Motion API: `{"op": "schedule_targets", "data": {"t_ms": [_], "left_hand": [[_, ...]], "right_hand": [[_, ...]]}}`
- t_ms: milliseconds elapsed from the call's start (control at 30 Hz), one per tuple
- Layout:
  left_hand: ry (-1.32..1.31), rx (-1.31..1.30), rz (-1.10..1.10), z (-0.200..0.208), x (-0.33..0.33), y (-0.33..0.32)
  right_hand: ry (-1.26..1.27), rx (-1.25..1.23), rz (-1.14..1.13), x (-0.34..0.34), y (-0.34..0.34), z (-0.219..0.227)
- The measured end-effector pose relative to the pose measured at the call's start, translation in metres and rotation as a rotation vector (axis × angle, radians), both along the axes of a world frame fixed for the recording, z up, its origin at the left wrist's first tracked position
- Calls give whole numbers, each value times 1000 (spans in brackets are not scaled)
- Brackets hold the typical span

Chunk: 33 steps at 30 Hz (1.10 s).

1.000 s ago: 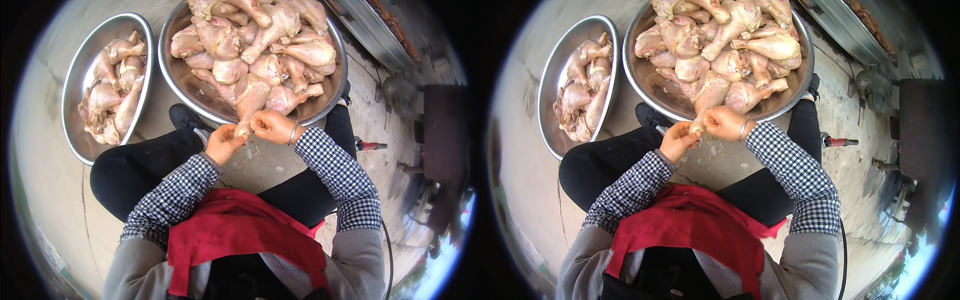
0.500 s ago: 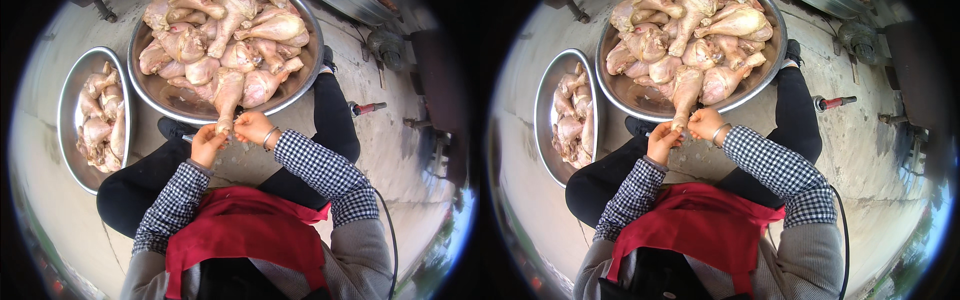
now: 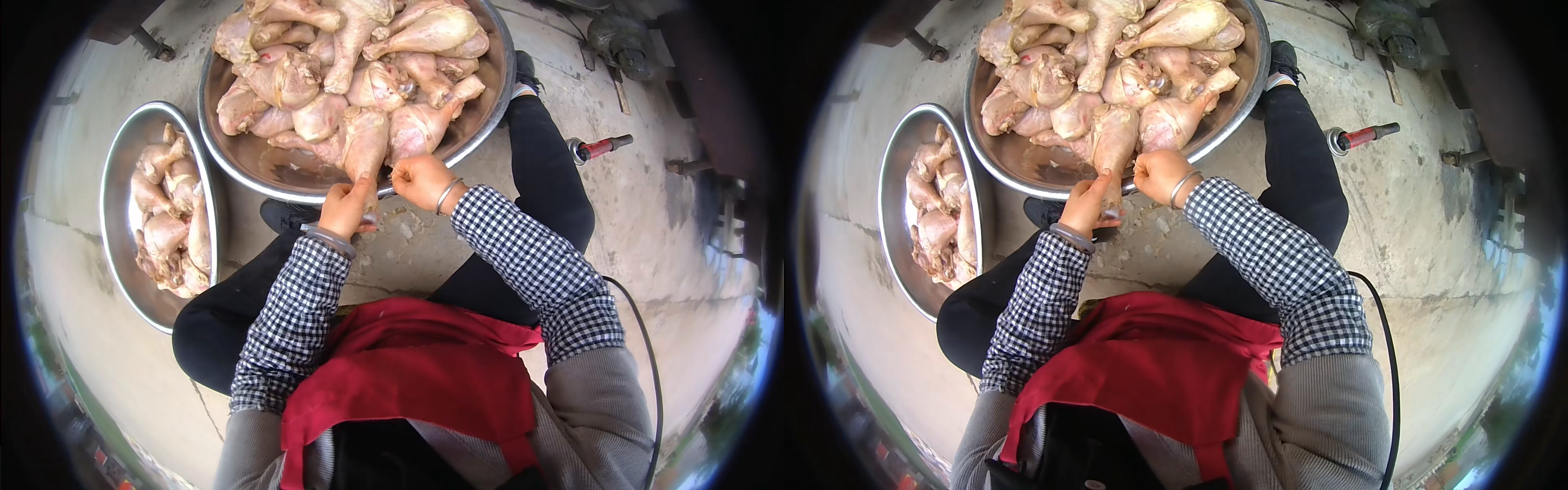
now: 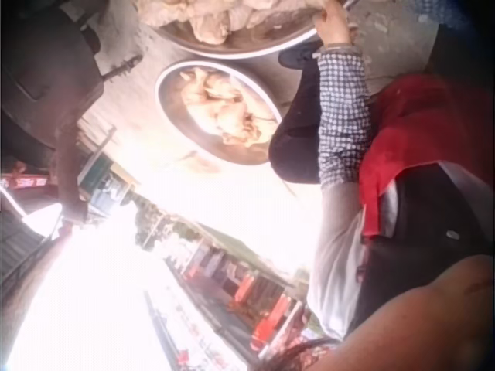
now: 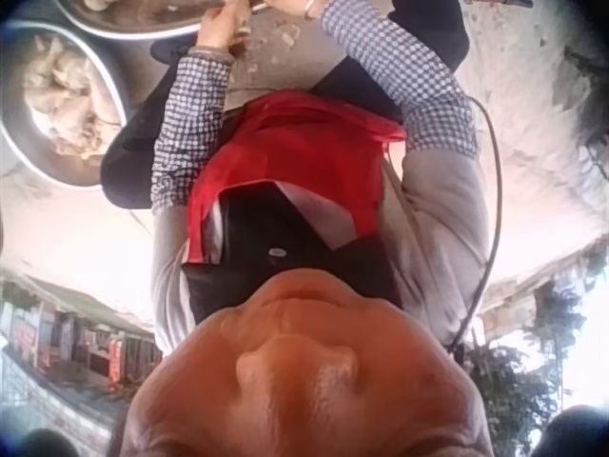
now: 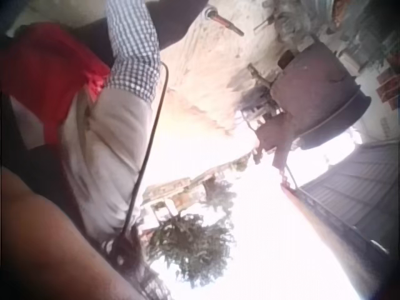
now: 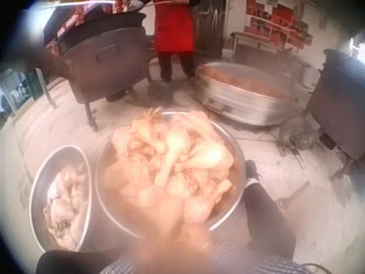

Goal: The person sits between two metal basins and repeatedly picks up raw chicken drumsticks from the larger basin. They peel off the skin by hand and place the cleaned drumsticks into the smaller basin to the left.

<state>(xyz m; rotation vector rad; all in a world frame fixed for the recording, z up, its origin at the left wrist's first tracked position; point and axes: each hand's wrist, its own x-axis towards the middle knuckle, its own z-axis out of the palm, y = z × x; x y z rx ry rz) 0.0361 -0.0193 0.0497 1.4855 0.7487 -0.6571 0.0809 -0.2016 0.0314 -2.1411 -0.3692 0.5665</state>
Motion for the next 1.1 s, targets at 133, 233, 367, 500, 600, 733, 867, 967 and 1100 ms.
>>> {"op": "schedule_targets", "data": {"t_ms": [133,233,367,500,600,733,867,967,1100], "left_hand": [[-26,74,-70,-14,9,-5],[21,-79,67,-4,5,-1],[-39,-534,143,-13,-9,17],[-95,-632,259,-26,-22,13],[-99,-624,255,-22,-21,13],[-97,-608,250,-24,-22,13],[-111,-608,210,-25,-22,15],[-127,-664,170,-23,-21,18],[-131,-727,164,-25,-21,21]], "right_hand": [[285,291,7,-22,4,-8],[261,370,-11,-35,11,4],[74,359,-13,-37,17,11],[-271,139,71,-38,21,23],[-348,17,112,-37,25,33],[-363,-64,184,-32,28,36],[-349,-7,179,-21,29,32],[-281,-70,67,-5,22,17],[67,137,34,-1,5,9]]}}
